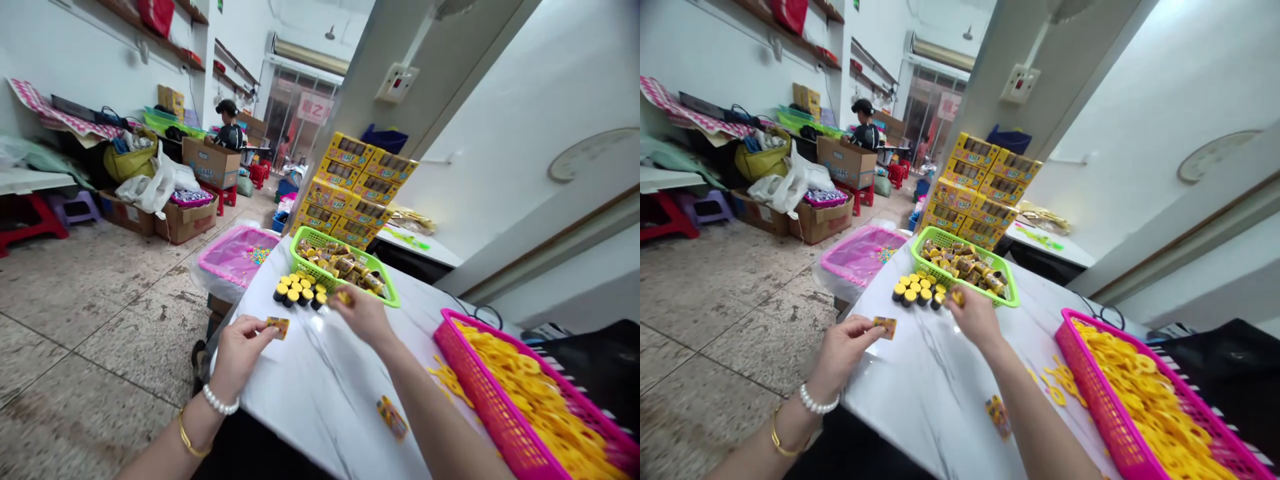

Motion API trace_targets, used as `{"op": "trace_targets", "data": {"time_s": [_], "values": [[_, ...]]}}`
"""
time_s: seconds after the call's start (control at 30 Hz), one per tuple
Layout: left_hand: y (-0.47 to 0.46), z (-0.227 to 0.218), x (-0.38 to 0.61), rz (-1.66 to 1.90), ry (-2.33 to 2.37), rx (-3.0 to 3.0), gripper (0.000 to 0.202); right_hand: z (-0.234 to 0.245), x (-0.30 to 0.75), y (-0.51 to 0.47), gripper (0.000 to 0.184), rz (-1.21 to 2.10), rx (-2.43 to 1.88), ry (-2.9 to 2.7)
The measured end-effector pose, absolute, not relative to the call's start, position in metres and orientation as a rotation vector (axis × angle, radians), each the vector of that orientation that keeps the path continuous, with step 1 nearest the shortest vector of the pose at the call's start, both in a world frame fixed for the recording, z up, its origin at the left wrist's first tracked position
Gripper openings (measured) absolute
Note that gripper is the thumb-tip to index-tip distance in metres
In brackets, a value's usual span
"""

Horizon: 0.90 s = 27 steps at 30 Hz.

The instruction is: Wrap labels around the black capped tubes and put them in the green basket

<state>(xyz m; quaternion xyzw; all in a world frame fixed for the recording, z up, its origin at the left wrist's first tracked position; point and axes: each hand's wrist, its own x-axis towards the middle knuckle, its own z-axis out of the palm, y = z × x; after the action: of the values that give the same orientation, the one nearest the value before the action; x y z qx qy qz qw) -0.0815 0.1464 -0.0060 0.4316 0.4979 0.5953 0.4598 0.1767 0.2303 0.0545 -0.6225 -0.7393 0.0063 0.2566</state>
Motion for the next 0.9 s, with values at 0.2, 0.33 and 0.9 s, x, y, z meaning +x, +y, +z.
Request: {"op": "trace_targets", "data": {"time_s": [0.2,0.33,0.9], "values": [[0.141,0.003,-0.085,1.328,1.185,0.931,0.029,0.101,0.157,0.281,0.055,-0.237,-1.584,-1.796],[0.144,0.006,-0.089,1.284,1.114,0.781,0.036,0.066,0.144,0.260,0.022,-0.104,-1.814,-1.934],[0.166,0.022,-0.083,1.022,0.769,0.228,0.011,0.033,0.118,0.184,0.035,1.314,-1.027,-1.140]]}}
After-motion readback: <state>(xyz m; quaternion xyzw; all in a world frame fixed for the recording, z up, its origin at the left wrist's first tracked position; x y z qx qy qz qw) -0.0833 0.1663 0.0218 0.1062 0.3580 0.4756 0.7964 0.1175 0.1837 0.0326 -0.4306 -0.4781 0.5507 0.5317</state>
